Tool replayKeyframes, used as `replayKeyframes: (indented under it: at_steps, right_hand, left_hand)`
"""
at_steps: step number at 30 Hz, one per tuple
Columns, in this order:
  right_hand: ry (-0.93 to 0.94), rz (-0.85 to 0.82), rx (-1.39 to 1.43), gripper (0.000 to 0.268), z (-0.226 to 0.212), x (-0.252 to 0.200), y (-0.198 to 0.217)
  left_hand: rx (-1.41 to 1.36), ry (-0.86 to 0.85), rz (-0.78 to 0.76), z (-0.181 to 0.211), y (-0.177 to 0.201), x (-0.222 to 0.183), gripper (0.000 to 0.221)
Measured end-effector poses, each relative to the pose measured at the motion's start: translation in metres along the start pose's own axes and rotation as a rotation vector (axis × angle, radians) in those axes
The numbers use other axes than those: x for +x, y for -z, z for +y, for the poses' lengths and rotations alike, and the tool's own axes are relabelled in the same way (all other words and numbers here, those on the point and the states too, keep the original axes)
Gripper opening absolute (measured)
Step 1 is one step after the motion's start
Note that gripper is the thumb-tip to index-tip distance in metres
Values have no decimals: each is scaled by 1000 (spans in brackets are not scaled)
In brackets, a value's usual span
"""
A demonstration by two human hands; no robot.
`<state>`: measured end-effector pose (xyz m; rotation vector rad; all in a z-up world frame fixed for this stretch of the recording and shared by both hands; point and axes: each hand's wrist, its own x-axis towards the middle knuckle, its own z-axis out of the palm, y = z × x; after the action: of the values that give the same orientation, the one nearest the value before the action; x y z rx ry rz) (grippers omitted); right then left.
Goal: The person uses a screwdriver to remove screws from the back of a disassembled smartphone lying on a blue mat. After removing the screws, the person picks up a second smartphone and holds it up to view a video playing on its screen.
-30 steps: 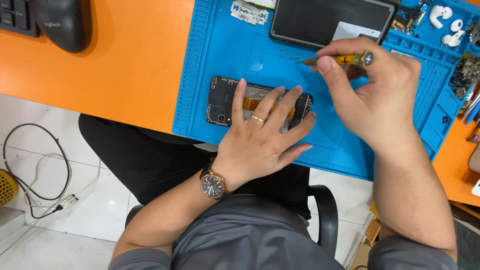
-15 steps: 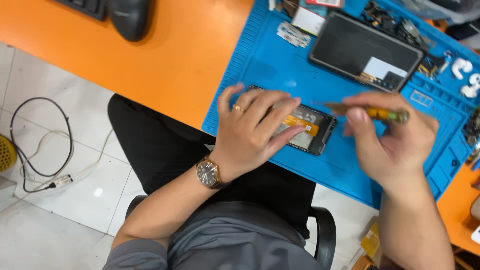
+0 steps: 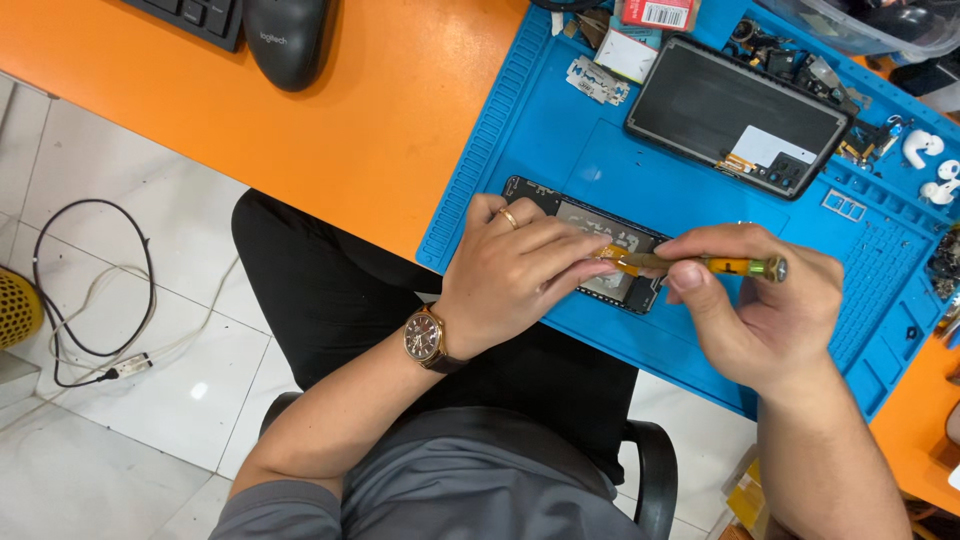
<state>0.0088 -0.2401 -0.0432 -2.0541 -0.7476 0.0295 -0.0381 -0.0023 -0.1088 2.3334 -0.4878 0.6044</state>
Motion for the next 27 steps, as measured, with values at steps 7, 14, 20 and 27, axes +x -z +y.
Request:
replayKeyframes:
  at_steps: [7, 14, 20, 27]
  right_hand:
    - [-6, -11, -9, 19, -2, -1, -1]
    - [1, -4, -31, 18, -1, -2, 2]
    - [23, -6, -34, 19, 2, -1, 4]
    - [25, -11, -50, 18, 2, 0, 4]
  left_hand:
    - [4, -50, -25, -1, 2, -1, 12]
    - [2, -60, -16, 1, 3, 0, 11]
    - [6, -62, 2, 2, 2, 2, 11]
    - [1, -61, -12, 0, 2, 0, 12]
